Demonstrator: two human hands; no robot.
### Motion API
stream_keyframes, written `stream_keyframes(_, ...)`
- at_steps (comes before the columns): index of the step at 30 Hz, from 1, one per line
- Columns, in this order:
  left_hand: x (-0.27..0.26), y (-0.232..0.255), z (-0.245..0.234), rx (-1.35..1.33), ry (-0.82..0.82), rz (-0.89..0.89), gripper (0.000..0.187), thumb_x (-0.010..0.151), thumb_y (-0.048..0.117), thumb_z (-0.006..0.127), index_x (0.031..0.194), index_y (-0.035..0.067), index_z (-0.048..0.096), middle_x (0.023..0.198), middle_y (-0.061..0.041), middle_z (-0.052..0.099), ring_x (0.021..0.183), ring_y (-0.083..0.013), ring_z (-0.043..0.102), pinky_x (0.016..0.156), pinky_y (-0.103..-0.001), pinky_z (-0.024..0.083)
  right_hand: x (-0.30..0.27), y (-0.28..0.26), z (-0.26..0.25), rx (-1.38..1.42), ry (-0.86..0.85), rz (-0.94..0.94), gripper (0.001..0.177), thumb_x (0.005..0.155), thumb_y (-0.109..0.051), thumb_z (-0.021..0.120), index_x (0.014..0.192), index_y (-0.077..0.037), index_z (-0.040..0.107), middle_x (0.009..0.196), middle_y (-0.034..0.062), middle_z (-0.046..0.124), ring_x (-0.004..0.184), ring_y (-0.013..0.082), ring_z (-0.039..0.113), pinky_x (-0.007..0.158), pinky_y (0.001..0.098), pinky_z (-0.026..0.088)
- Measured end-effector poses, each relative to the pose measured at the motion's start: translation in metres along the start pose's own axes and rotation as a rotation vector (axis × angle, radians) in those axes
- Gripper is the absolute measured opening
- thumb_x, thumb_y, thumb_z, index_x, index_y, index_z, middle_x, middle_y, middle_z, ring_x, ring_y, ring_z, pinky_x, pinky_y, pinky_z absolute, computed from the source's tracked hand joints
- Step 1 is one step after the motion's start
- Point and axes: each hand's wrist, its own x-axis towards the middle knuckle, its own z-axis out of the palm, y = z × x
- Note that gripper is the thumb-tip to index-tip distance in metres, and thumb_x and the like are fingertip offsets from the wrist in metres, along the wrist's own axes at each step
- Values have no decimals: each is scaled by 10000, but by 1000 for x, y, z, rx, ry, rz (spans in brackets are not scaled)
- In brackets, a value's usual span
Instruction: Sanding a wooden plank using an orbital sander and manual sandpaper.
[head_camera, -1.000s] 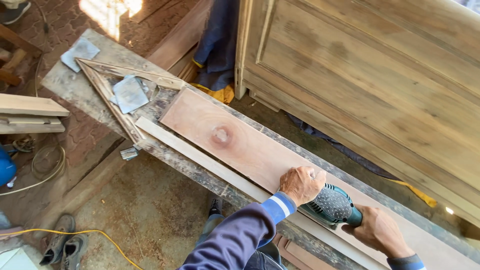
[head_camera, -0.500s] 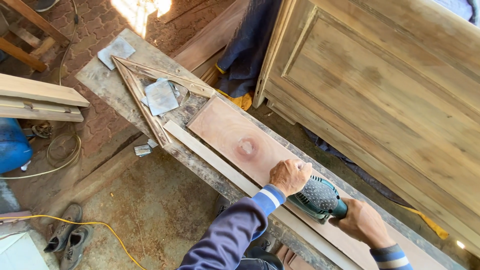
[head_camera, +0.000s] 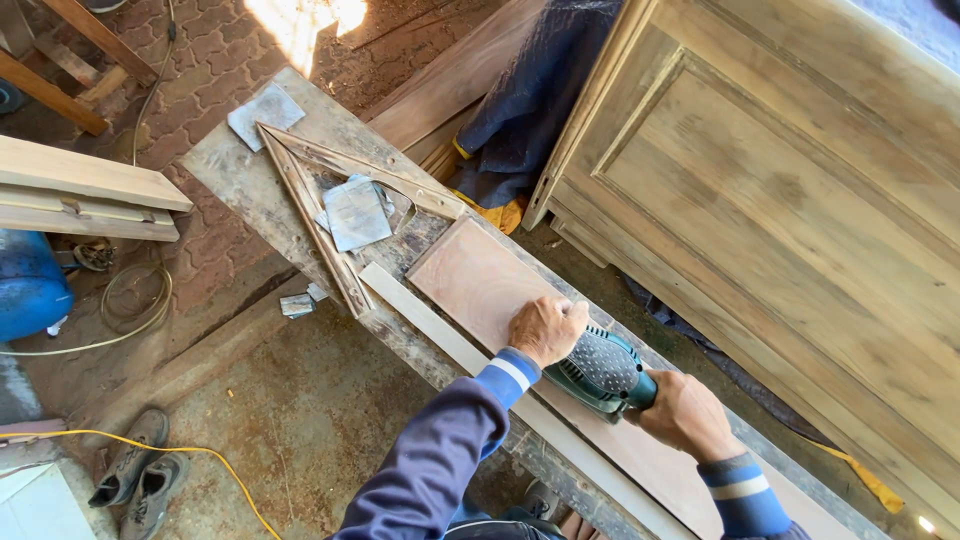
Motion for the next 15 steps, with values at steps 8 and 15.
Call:
stream_keyframes(8, 39, -41, -67, 9, 83, 50, 462, 887, 467, 492, 784, 99, 751, 858, -212, 739, 790, -403, 717, 729, -467, 561, 49, -67, 0, -19, 6, -63, 377, 769, -318, 828, 1110, -172, 759, 798, 83, 781, 601, 176, 725, 610, 319, 625)
stream_keyframes(15, 65, -72, -127, 11, 104, -4, 460, 879, 458, 494, 694, 88, 695, 704, -202, 691, 648, -337, 671, 628, -459, 521, 76, -135, -6, -20, 18, -110, 370, 768, -302, 830, 1091, -136, 760, 793, 82, 758, 591, 172, 695, 581, 318, 611)
